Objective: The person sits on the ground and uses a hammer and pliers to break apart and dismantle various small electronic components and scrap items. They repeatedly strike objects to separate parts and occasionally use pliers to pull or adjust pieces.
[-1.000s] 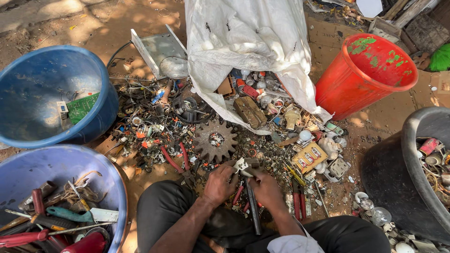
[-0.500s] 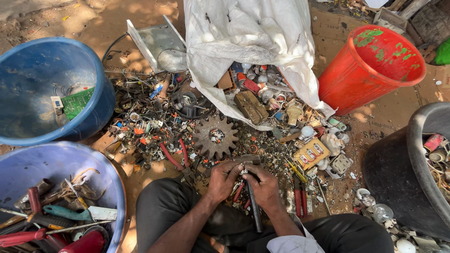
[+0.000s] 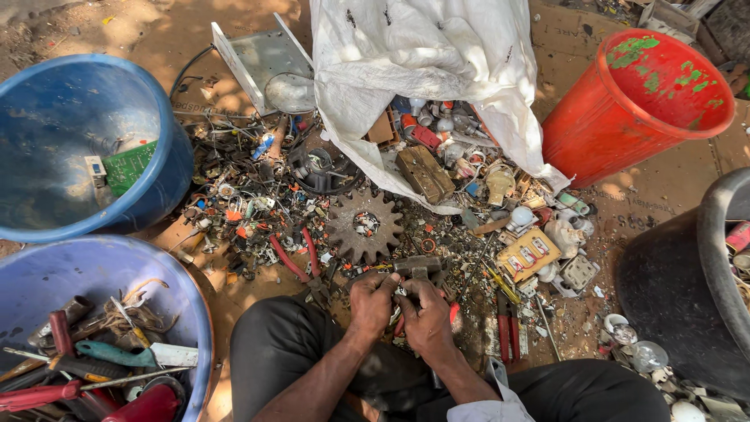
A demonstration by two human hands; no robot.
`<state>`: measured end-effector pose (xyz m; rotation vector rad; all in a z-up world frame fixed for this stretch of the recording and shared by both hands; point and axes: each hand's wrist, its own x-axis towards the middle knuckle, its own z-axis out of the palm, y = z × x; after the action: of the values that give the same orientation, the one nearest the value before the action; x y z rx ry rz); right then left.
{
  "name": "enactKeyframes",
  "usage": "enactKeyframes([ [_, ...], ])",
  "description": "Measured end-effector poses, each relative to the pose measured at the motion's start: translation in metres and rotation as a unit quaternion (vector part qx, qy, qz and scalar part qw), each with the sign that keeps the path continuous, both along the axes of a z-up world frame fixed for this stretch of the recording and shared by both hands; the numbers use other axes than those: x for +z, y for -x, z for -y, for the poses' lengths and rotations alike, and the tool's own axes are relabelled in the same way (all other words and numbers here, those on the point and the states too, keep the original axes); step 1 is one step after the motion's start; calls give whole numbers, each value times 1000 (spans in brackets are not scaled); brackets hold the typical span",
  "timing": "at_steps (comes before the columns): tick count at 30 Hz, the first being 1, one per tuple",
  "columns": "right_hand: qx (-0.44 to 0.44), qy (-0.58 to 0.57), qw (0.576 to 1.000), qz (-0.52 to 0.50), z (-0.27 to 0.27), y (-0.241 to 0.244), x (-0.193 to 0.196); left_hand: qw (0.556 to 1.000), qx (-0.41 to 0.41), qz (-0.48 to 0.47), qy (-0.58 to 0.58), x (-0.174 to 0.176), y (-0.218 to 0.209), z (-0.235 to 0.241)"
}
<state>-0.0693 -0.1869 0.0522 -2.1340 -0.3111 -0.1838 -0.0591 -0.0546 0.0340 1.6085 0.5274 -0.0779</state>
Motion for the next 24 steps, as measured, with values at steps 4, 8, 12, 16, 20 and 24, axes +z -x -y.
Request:
enactKeyframes([
  [4,-6,-45,993,-113,-3,-6,-14,999,13,-35,16,-5,-2,-2],
  [8,-51,-138,952,-268,12,-24,-17,981,-31,-40,187,-11,-15,-9],
  [12,-27,-234,939,-249,20,-33,-18,977,-31,-64,203,-19,-23,-12],
  [16,-117,34,957,-265,28,-28,-23,997,47,-37,-46,-24,-39,-31],
  [20,-106,140,947,-270,31,-7,-39,969,75,56,-227,-32,-52,-34],
  [24,-117,-41,844,-522,33,-22,-48,949,97,46,-295,-37,-57,-29],
])
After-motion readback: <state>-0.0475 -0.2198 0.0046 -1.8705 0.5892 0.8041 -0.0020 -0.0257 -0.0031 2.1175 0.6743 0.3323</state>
